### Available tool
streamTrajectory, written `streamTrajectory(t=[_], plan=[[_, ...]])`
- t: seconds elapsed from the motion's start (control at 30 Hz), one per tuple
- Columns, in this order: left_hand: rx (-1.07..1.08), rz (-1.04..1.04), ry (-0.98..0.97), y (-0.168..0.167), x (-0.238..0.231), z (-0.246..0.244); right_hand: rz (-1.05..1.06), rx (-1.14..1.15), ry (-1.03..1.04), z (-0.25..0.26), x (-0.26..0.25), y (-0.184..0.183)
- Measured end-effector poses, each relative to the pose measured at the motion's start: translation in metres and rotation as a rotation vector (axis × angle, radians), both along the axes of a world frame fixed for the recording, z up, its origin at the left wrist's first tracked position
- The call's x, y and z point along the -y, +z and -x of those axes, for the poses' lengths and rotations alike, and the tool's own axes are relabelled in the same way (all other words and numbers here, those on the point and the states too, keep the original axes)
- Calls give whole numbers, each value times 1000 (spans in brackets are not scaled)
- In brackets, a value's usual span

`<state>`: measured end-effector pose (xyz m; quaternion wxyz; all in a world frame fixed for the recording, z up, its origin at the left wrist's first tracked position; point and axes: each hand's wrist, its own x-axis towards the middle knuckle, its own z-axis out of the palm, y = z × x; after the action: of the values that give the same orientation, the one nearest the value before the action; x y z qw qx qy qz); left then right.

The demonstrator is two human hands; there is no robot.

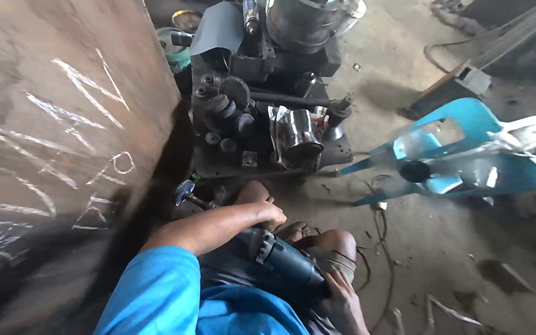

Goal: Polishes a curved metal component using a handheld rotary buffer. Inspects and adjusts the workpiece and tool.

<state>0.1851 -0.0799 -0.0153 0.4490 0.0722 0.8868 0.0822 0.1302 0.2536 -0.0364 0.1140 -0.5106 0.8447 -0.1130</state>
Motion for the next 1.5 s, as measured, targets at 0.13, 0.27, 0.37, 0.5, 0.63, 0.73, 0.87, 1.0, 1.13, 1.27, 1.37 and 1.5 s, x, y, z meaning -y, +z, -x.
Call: streamTrajectory(t=[0.13, 0.27, 0.37, 0.5, 0.63, 0.73, 0.87, 1.0, 1.13, 1.27, 1.37, 1.5], plan=[[-199, -132, 128, -7, 7, -9, -12, 27, 9, 6, 0, -3], [-562, -329, 516, 5, 2, -38, -205, 126, -13, 14, 11, 5], [-919, -490, 943, 24, -15, -81, -215, 116, -20, 16, 13, 4], [-1251, -487, 1427, 15, -42, -154, -123, 42, 31, 14, 8, -1], [-1076, -352, 1893, -3, -45, -210, -66, 29, 90, 13, 9, -3], [-850, -509, 2270, -10, -38, -221, -22, 14, 112, 10, 15, 1], [-639, -1020, 2691, -18, -18, -206, -26, -24, 111, 0, 24, 19], [-550, -1180, 2777, -26, -10, -187, -155, -17, 65, -8, 30, 33], [-560, -1328, 2703, -30, -9, -176, -332, 148, -24, -15, 31, 43], [-634, -1277, 2649, -37, -12, -174, -400, 355, -57, -17, 29, 47], [-713, -1194, 2613, -26, -18, -167, -407, 385, -78, -20, 20, 52], [-936, -1394, 2454, 15, -23, -162, -383, 468, -84, -26, 10, 75]])
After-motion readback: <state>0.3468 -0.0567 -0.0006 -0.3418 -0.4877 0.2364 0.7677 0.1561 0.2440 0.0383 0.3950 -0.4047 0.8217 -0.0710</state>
